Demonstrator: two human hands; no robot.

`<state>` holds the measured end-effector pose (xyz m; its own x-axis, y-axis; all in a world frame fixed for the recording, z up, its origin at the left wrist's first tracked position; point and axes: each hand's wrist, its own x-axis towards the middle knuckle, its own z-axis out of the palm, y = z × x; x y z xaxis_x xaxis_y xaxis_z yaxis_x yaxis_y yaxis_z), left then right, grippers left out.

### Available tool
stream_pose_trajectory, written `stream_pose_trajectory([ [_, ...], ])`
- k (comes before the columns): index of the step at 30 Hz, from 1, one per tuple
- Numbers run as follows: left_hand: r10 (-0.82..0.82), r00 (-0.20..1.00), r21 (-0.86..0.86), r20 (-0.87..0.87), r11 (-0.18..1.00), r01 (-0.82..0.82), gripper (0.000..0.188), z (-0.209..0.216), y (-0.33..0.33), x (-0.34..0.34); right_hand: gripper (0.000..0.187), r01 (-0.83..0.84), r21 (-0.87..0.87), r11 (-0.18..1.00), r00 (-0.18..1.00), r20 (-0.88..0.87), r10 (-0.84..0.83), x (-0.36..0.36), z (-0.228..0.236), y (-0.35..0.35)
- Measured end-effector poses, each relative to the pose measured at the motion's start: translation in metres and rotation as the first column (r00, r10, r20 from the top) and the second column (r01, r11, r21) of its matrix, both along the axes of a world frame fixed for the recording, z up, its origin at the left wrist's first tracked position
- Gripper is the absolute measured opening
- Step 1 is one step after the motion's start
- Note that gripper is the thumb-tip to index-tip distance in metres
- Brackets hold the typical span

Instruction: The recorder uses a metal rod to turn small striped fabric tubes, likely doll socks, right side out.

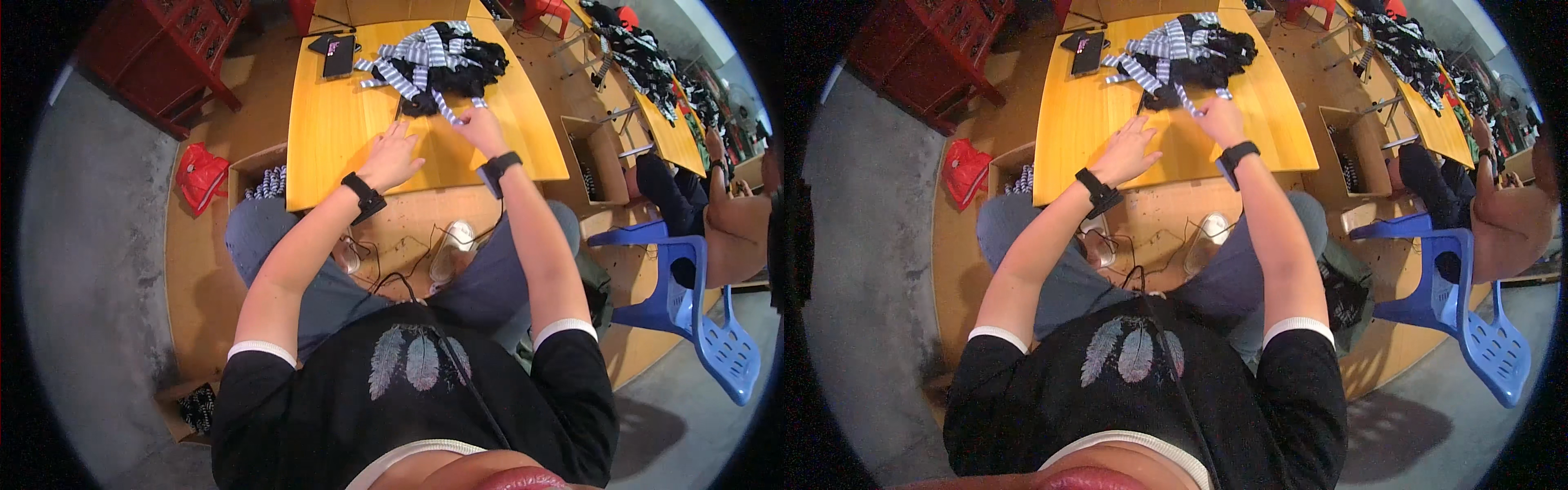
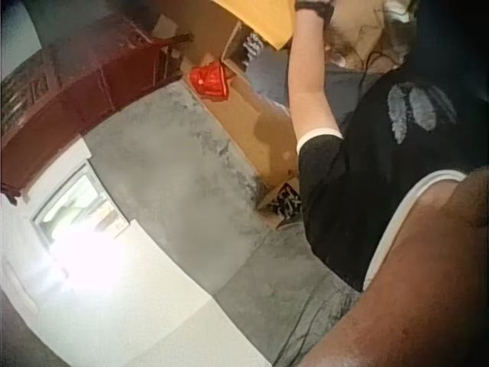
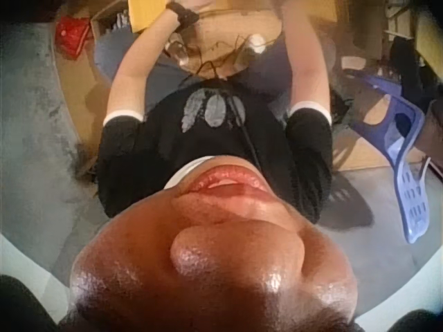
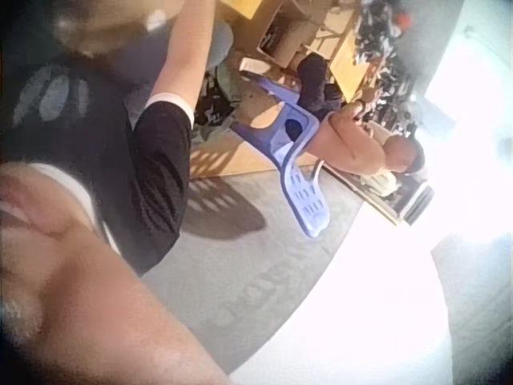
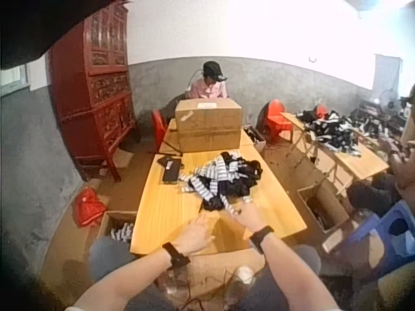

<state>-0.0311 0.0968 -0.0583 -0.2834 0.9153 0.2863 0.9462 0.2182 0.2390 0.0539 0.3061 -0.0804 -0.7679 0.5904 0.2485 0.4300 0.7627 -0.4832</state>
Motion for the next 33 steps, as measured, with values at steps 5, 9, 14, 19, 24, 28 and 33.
stream_pose_trajectory([
  [5,0.115,0.993,-0.168,0.013,0.979,-0.111,0.037,-0.002,-0.015,-0.024,0.014,-0.162,-0.261,0.952,0.930,-0.363,0.059,-0.014,0.050,-0.027],
  [9,0.069,0.991,-0.209,0.112,0.977,-0.045,0.039,0.009,-0.026,-0.039,0.007,-0.504,-0.567,0.651,0.700,-0.710,-0.077,-0.006,0.100,-0.039],
  [14,-0.030,0.936,0.184,0.351,0.982,-0.038,0.026,0.030,-0.038,-0.041,0.012,-0.605,-0.594,0.530,0.702,-0.712,0.004,0.000,0.111,-0.061],
  [19,-0.194,0.607,0.384,0.770,0.902,-0.199,0.017,0.050,-0.037,-0.020,0.010,-0.549,-0.640,0.537,0.802,-0.584,0.124,0.001,0.076,-0.101],
  [24,-0.271,0.160,0.305,0.949,0.914,-0.268,0.015,0.036,-0.039,-0.013,0.015,-0.537,-0.680,0.500,0.816,-0.569,0.103,0.008,0.054,-0.129],
  [28,-0.263,0.014,0.254,0.965,0.916,-0.312,0.022,0.026,-0.051,-0.011,0.021,-0.557,-0.650,0.517,0.799,-0.590,0.119,0.010,0.048,-0.140],
  [33,-0.305,-0.047,0.267,0.951,0.891,-0.367,0.021,0.023,-0.054,-0.017,0.021,-0.545,-0.669,0.505,0.813,-0.570,0.123,0.003,0.049,-0.142],
])
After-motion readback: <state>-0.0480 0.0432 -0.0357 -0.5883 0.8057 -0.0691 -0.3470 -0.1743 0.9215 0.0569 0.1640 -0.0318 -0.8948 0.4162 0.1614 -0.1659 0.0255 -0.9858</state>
